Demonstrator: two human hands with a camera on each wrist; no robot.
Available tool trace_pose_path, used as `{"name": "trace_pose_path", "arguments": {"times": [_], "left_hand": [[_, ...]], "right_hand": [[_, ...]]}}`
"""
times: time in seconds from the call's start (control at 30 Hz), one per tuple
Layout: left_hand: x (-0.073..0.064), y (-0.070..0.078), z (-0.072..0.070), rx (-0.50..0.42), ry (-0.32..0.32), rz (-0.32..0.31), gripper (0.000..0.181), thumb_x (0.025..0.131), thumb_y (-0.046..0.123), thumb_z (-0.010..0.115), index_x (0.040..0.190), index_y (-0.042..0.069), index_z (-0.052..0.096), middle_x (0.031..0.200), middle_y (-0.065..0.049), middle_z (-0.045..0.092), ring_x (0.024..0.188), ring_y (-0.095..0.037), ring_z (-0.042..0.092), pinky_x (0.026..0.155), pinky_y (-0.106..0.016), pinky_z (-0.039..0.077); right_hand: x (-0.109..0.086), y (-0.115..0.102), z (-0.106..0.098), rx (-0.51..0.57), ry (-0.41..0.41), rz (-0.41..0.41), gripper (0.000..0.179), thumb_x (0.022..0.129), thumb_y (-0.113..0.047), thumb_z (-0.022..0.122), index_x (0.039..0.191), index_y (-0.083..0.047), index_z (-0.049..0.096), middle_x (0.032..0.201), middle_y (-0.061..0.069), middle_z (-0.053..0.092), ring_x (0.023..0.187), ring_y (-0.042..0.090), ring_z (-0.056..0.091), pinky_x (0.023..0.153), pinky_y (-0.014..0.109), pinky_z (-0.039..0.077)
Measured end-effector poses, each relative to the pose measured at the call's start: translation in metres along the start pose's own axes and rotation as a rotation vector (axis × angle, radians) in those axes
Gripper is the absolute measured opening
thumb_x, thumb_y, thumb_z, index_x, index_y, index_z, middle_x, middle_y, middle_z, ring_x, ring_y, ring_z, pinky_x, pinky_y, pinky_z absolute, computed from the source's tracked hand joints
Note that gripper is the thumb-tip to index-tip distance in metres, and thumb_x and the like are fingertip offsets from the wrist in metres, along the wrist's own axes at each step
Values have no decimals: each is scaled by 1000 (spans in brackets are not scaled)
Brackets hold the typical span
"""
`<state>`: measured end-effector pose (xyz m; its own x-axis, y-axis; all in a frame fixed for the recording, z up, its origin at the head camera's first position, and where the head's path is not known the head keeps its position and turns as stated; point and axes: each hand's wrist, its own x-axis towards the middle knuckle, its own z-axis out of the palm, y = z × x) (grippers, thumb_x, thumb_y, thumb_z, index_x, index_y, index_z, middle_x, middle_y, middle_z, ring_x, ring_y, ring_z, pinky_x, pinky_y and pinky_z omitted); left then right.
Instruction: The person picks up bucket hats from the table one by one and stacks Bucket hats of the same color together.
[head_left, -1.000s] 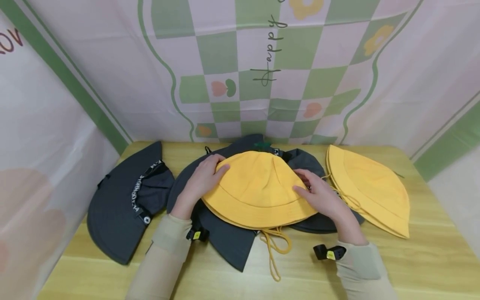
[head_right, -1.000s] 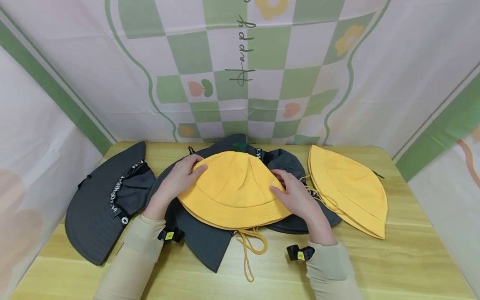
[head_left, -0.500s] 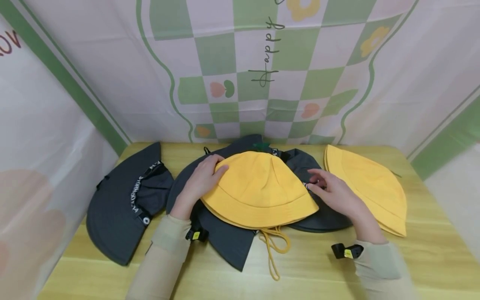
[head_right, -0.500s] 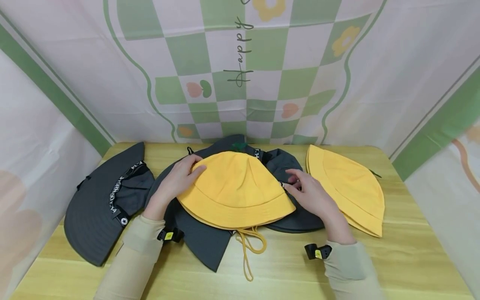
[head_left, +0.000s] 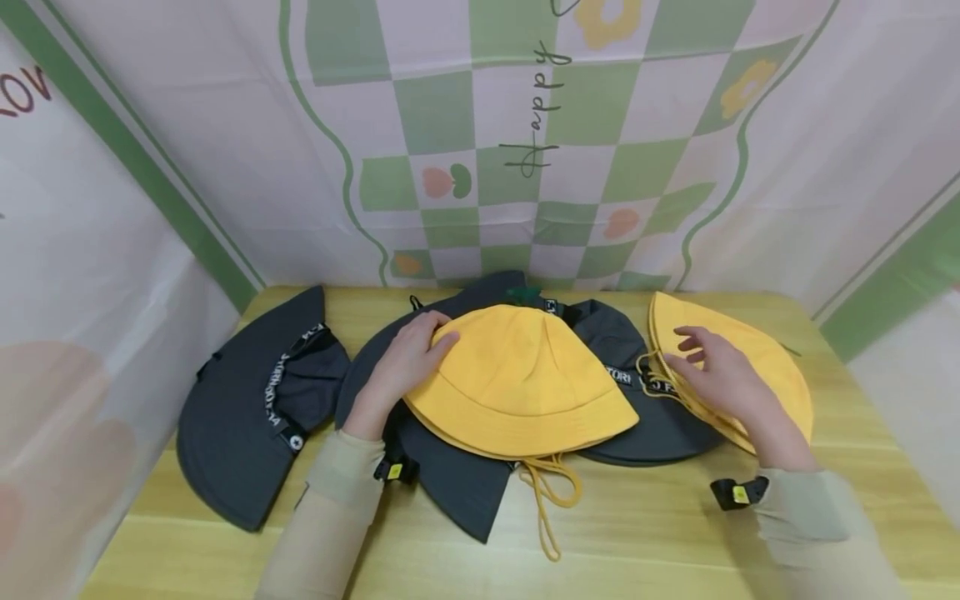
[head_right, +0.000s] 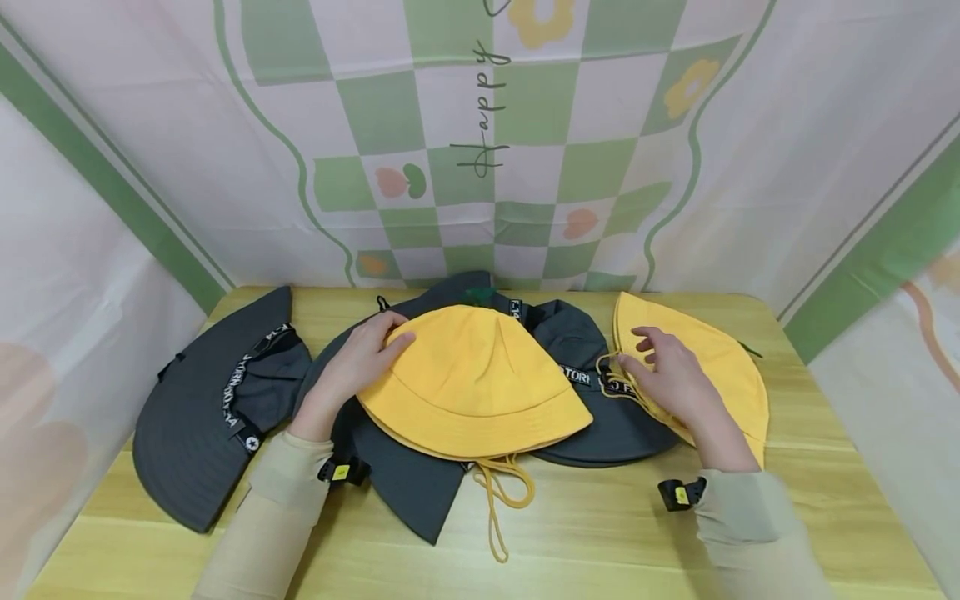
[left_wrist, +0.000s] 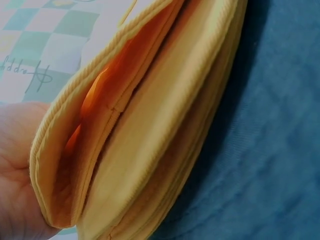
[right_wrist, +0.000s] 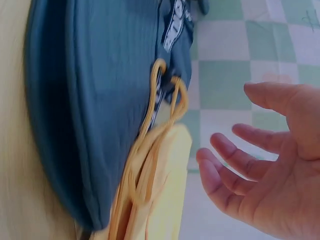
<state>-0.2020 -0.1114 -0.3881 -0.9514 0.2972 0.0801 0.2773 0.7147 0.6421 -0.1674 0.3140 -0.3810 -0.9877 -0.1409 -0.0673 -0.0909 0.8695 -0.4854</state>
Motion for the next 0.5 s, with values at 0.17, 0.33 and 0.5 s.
{"name": "trace_pose_path", "arguments": {"times": [0.17, 0.33, 0.5], "left_hand": [[1, -1, 0, -5, -5, 6, 41, 105, 38, 50, 128, 5, 58, 122, -15, 63, 110, -32, 60, 98, -46, 48], [2, -4, 1, -10, -1, 17, 41, 105, 39, 49, 127, 6, 59, 120, -14, 64, 108, -31, 60, 96, -45, 48], [2, -5, 2, -17, 8, 23, 42, 105, 40, 49, 127, 6, 59, 118, -14, 64, 105, -30, 61, 94, -45, 49]], "right_hand": [[4, 21, -5, -25, 62, 35, 66, 104, -33, 52, 144, 16, 33, 127, 43, 50, 110, 58, 54, 87, 65, 47], [4, 45, -9, -62, 155, 82, 69, 103, -35, 52, 142, 20, 34, 126, 46, 48, 108, 60, 52, 84, 66, 45], [3, 65, -11, -75, 206, 152, 76, 103, -38, 49, 143, 23, 27, 129, 51, 39, 115, 64, 39, 94, 72, 35]]}}
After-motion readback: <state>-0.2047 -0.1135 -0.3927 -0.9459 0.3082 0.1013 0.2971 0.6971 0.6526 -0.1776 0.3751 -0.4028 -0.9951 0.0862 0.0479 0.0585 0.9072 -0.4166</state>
